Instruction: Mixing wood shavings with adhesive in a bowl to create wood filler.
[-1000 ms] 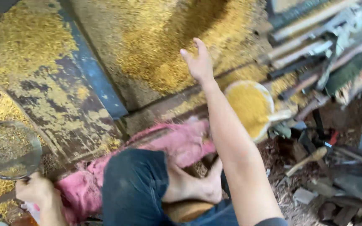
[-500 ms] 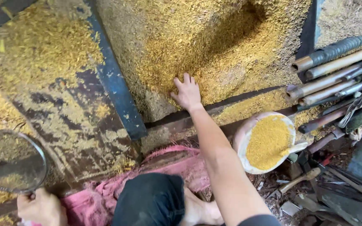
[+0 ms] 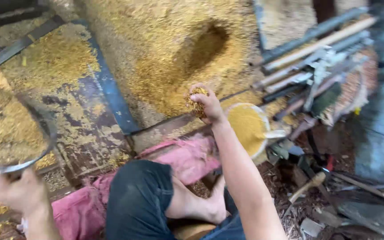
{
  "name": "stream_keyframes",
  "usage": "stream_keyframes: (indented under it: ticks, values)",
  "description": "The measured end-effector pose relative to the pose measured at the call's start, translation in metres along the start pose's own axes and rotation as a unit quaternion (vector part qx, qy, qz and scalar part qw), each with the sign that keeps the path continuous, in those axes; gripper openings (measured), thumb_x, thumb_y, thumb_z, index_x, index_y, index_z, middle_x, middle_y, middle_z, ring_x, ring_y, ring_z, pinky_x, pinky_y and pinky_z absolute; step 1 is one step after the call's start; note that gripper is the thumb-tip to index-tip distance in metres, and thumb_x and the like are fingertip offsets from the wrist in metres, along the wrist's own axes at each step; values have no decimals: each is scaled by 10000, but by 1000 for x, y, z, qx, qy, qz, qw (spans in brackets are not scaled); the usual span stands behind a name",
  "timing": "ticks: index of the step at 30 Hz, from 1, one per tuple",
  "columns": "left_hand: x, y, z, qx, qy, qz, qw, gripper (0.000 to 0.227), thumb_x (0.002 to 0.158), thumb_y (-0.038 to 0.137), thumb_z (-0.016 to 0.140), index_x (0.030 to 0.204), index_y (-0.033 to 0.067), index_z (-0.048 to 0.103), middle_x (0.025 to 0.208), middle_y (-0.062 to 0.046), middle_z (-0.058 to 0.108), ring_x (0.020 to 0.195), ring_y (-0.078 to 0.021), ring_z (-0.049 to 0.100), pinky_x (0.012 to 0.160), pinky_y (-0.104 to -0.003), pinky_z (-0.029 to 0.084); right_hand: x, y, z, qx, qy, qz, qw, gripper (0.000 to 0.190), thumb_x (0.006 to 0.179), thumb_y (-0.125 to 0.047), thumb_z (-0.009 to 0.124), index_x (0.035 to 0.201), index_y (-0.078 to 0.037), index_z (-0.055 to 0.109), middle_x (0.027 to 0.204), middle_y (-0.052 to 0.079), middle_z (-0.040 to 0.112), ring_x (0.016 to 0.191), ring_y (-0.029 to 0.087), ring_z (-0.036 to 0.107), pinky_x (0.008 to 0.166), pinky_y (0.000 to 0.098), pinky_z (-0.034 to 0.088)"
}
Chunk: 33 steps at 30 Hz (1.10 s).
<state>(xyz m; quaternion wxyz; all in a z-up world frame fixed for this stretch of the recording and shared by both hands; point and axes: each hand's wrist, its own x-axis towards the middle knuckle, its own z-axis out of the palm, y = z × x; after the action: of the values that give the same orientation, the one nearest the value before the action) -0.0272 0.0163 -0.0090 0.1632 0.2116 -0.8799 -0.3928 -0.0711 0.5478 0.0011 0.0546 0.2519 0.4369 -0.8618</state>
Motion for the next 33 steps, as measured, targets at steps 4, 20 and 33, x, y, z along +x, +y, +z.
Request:
stream_keyframes:
  ticks: [4,20,33]
  values:
    - [-27,129,73,-83,-186,162,966,140,964,53,729,1097,27,696,1027,-123,729,886,-222,672,814,-328,536,-95,-64,-3,-42,-10,-73,996,235,807,-12,679,1037,-54,656,974,120,718,785,207,695,672,354,610]
    - [-266,264,228,44,-511,318,797,526,750,265,761,1248,144,640,759,-221,717,750,-437,706,725,-555,554,-210,-52,-99,-315,283,-257,869,406,791,25,755,1178,-50,658,1063,-1,707,991,83,663,899,250,556]
    - [-254,261,224,55,-503,292,812,486,834,218,729,1305,190,613,753,-196,715,716,-404,714,668,-527,564,-226,-52,-121,-313,346,-369,804,184,1090,-159,591,962,-67,686,903,16,650,749,82,575,630,241,465]
